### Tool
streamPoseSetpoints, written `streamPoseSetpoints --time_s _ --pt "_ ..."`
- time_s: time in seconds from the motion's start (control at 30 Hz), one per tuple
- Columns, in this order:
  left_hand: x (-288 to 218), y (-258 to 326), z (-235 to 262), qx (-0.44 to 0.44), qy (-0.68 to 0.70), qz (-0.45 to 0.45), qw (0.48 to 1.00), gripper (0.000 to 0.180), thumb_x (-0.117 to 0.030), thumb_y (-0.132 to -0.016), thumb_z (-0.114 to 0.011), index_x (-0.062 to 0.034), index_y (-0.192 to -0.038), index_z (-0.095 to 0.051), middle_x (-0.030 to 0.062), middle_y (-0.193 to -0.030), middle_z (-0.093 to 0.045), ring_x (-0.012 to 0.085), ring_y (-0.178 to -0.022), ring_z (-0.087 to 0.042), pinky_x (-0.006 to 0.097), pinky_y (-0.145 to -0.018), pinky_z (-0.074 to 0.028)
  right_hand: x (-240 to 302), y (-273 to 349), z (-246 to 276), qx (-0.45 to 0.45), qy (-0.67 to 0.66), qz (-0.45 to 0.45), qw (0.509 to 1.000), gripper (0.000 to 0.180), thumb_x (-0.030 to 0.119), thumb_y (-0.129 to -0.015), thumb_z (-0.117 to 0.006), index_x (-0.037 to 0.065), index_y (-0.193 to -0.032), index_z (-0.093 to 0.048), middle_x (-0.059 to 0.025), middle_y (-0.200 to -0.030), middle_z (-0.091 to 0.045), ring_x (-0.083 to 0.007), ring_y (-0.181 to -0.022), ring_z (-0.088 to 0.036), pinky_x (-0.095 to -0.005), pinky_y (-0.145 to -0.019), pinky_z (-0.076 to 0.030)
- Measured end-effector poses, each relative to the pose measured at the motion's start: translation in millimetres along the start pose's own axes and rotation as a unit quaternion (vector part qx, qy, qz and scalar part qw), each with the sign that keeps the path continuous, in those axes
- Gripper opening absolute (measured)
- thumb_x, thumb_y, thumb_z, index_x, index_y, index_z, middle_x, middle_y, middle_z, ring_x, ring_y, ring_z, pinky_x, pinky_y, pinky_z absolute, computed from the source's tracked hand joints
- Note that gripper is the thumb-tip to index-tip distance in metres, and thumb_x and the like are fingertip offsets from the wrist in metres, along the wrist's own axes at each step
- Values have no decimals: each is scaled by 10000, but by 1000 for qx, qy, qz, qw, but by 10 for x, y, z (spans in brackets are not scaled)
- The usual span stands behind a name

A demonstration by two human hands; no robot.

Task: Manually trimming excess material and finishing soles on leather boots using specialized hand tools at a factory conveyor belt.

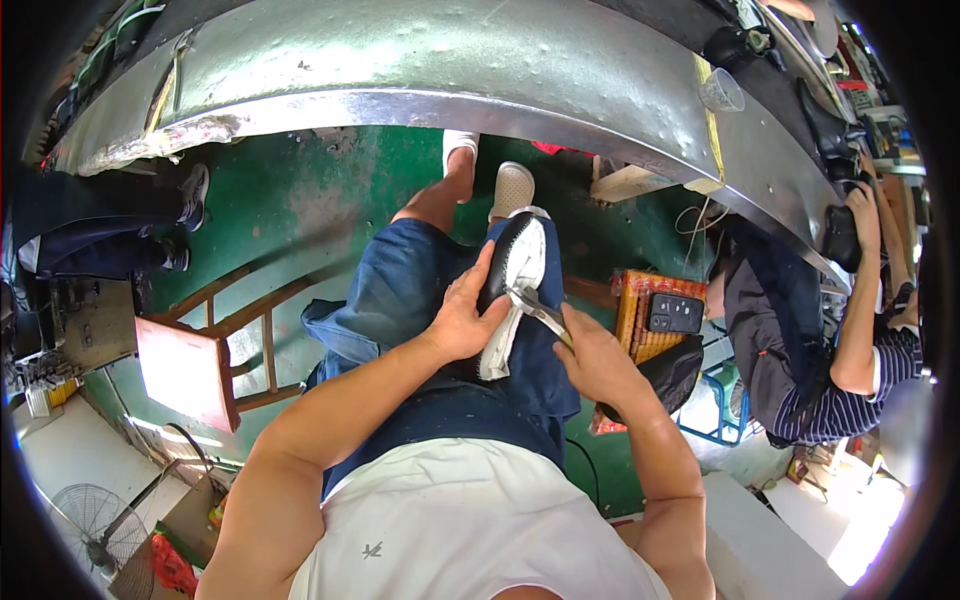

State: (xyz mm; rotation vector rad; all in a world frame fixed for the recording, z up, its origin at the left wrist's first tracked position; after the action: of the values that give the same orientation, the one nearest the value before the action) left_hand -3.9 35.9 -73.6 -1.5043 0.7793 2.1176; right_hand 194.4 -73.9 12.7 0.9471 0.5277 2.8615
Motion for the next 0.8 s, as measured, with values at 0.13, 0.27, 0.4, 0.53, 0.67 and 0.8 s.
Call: streamPoseSetpoints --time_s 0.13,0.27,0.4,0.53,0.67,0.8 --pt "23 37 -36 -52 -77 -37 995 866 -195 -926 -664 -78 -1634 -179 258 -1416 -520 417 -1337 -486 431 -1159 -344 -8 -117 185 60 -6 12 998 556 107 -935 -631 -147 -1388 -433 -338 -1300 -569 -474 -1213 -562 -501 -1041 -464" --pt "-29 15 -6 -48 -13 -51 997 824 -130 -936 -629 -45 -1626 -186 294 -1469 -482 442 -1365 -479 428 -1145 -379 8 -187 169 -17 170 71 983 524 76 -915 -622 -144 -1360 -453 -318 -1225 -601 -432 -1153 -605 -477 -985 -500" --pt "-59 1 45 -35 -20 -50 998 799 -106 -948 -606 -14 -1618 -180 312 -1488 -459 446 -1376 -476 419 -1137 -396 -36 -259 224 31 55 52 997 371 100 -924 -622 -103 -1222 -536 -227 -1056 -675 -348 -986 -678 -441 -887 -538" --pt "-44 10 35 -24 -47 -62 997 787 -118 -961 -594 -5 -1616 -173 320 -1498 -445 437 -1388 -470 413 -1144 -391 -24 -396 334 268 -214 -149 927 262 145 -947 -625 -61 -1102 -581 -174 -946 -691 -285 -821 -699 -412 -770 -555" --pt "-83 -4 33 -13 -62 -65 996 780 -130 -967 -588 -10 -1616 -173 321 -1501 -442 441 -1393 -463 417 -1149 -391 -214 -373 154 144 -166 -51 974 253 220 -978 -635 -30 -1002 -603 -130 -851 -685 -200 -671 -678 -365 -628 -546" --pt "-77 20 96 -2 -61 -56 997 741 -63 -975 -564 33 -1604 -185 314 -1509 -432 407 -1398 -470 389 -1156 -369 -17 -456 184 202 -274 -181 923 253 240 -994 -628 -10 -960 -605 -83 -790 -681 -161 -687 -672 -336 -644 -547"
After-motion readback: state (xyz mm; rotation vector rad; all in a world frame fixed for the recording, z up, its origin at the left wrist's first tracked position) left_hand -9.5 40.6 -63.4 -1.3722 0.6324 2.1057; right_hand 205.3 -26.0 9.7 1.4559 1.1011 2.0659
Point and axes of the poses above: each hand's wrist, its own y-axis away from the middle knuckle, its own z-axis out of the back of the hand, x = y × z, the point moved 2 cm from there along -y, towards the middle knuckle
